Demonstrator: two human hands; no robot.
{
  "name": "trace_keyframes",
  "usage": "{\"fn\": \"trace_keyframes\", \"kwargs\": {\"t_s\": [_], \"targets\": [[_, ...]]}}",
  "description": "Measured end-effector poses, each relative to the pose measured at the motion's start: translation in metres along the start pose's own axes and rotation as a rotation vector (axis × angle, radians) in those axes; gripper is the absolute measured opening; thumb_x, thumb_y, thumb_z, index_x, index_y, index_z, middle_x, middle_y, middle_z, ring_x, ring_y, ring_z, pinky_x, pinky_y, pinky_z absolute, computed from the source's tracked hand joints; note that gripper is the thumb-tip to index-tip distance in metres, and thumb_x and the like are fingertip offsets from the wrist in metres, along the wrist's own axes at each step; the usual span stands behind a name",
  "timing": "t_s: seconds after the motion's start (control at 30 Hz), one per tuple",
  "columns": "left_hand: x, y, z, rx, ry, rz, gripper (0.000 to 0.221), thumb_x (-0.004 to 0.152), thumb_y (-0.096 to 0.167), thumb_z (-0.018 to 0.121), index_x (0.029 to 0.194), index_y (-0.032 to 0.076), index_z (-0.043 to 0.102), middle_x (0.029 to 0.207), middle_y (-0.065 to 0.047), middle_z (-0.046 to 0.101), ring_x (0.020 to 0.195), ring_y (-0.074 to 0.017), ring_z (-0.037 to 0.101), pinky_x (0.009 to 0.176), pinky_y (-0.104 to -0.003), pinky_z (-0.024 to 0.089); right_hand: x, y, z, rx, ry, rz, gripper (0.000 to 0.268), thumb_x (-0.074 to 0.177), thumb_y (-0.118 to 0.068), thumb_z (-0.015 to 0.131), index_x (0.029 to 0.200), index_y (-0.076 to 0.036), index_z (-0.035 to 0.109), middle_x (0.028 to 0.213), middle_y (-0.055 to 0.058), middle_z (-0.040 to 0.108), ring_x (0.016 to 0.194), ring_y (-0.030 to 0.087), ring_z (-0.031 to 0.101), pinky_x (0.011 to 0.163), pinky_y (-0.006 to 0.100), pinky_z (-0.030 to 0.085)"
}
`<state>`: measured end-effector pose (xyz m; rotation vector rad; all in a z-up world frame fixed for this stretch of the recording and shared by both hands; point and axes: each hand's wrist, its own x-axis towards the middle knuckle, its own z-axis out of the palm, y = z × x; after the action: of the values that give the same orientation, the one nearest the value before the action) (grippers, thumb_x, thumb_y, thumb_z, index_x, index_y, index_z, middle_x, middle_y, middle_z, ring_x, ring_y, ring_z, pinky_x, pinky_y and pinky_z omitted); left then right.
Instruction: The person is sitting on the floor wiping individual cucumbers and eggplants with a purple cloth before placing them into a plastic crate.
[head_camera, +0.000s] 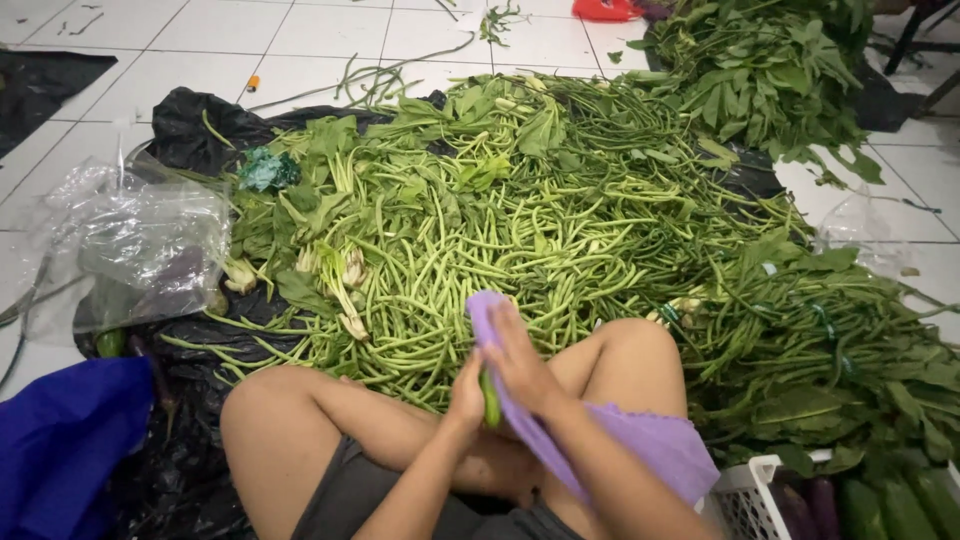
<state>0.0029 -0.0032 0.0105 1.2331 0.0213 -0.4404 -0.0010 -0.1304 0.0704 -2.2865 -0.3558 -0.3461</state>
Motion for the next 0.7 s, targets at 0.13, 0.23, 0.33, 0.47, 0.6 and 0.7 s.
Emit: {"fn": "trace_keyframes", "kwargs": {"t_s": [0.13, 0.23, 0.33, 0.47, 0.6, 0.7], "targets": [[0.016, -0.023, -0.002, -0.018, 0.093, 0.034, 0.047, 0.1, 0.026, 0.04, 0.126, -0.002, 0.068, 0.121, -0.015, 0.07, 0.105, -0.0229, 0.06, 0.097, -0.034, 0.046, -0.021, -0.078, -0.015, 0.069, -0.148, -0.024, 0.065, 0.102, -0.033, 0.042, 0.159, -0.005, 0.03, 0.169, 0.017, 0.022, 0.157, 0.041, 0.005, 0.123, 0.053, 0.011], [0.004, -0.036, 0.0, -0.112, -0.005, 0.072, 0.048, 0.104, 0.027, 0.04, 0.133, -0.003, 0.063, 0.127, -0.013, 0.067, 0.11, -0.0192, 0.058, 0.102, -0.032, 0.044, -0.004, -0.031, -0.003, 0.172, -0.069, 0.01, 0.066, 0.101, -0.045, 0.038, 0.154, -0.008, 0.042, 0.166, 0.021, 0.029, 0.157, 0.043, 0.007, 0.123, 0.059, 0.009], [0.002, -0.037, 0.003, -0.198, -0.118, 0.132, 0.05, 0.107, 0.029, 0.04, 0.14, -0.004, 0.058, 0.133, -0.01, 0.063, 0.116, -0.0154, 0.056, 0.106, -0.03, 0.042, 0.024, -0.002, -0.016, 0.358, 0.013, 0.299, 0.071, 0.095, -0.048, 0.033, 0.155, -0.01, 0.036, 0.17, 0.014, 0.018, 0.155, 0.033, 0.018, 0.123, 0.059, 0.019], [0.004, -0.027, -0.001, -0.176, -0.102, 0.052, 0.045, 0.107, 0.03, 0.045, 0.138, 0.003, 0.063, 0.114, -0.006, 0.066, 0.094, -0.0128, 0.054, 0.085, -0.026, 0.045, 0.018, -0.017, -0.019, 0.315, 0.079, 0.368, 0.083, 0.093, -0.057, 0.03, 0.155, -0.002, 0.032, 0.168, 0.019, 0.023, 0.155, 0.036, 0.021, 0.123, 0.056, 0.02], [0.031, -0.041, -0.021, 0.033, -0.017, 0.235, 0.052, 0.106, 0.032, 0.034, 0.145, 0.003, 0.053, 0.146, -0.014, 0.06, 0.13, -0.0235, 0.057, 0.112, -0.033, 0.041, -0.01, -0.059, -0.011, 0.136, -0.01, -0.033, 0.062, 0.1, -0.023, 0.036, 0.158, -0.003, 0.029, 0.168, 0.019, 0.018, 0.157, 0.039, 0.012, 0.126, 0.052, 0.008], [0.018, -0.02, -0.013, 0.084, -0.052, 0.269, 0.057, 0.106, 0.035, 0.032, 0.153, 0.005, 0.038, 0.158, -0.013, 0.04, 0.143, -0.0246, 0.04, 0.118, -0.035, 0.031, 0.003, -0.052, -0.013, 0.193, 0.037, -0.166, 0.059, 0.098, -0.022, 0.04, 0.154, -0.003, 0.039, 0.166, 0.018, 0.029, 0.155, 0.039, 0.02, 0.125, 0.052, 0.013]]}}
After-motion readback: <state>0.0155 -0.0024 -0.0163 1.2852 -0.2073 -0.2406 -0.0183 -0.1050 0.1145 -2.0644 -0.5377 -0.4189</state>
